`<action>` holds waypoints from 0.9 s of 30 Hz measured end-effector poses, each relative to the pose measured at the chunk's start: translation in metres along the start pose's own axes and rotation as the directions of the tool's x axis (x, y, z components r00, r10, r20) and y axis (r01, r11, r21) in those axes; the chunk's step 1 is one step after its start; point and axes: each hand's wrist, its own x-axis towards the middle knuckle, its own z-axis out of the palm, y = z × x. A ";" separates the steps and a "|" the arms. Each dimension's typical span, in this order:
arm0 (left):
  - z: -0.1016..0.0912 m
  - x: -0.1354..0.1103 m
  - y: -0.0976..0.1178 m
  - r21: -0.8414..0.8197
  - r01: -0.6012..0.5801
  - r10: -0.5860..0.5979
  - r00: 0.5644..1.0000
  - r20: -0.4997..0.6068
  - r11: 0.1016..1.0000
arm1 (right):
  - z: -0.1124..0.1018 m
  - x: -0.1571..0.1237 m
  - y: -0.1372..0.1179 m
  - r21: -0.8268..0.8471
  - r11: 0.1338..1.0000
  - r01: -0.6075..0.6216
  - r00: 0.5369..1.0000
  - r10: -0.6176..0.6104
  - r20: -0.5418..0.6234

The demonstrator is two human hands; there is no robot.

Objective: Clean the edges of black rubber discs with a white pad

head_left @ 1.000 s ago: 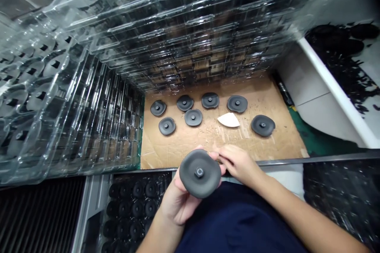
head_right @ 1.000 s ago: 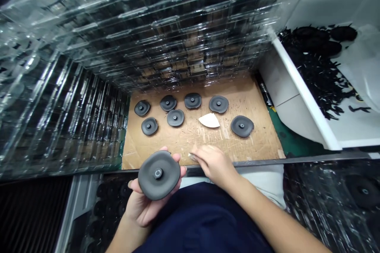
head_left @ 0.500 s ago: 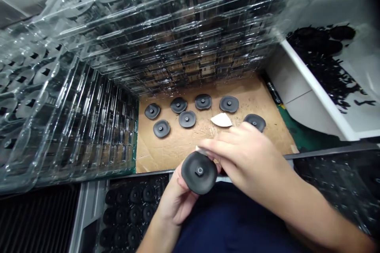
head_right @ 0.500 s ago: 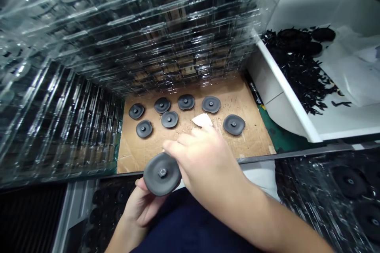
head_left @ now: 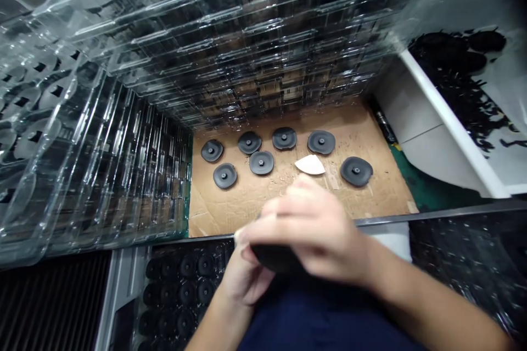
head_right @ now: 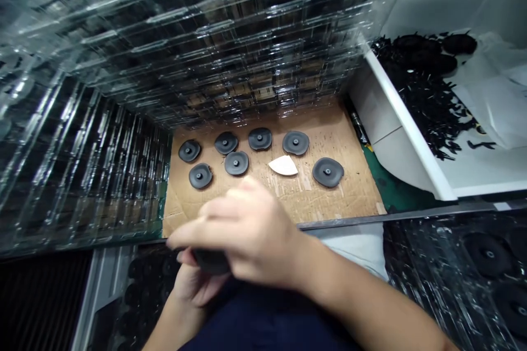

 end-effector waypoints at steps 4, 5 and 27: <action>-0.008 -0.004 0.007 -0.075 -0.065 0.066 0.998 0.020 0.995 | -0.003 -0.025 0.030 -0.033 0.936 -0.349 0.937 0.348 -0.031; -0.009 -0.006 0.010 -0.094 -0.065 0.069 0.997 0.031 0.993 | -0.001 -0.036 0.036 -0.066 0.918 -0.392 0.920 0.389 -0.049; 0.001 -0.005 0.004 -0.030 -0.137 0.133 0.985 -0.109 0.990 | -0.003 -0.009 -0.016 -0.200 0.965 -0.169 0.986 0.165 -0.036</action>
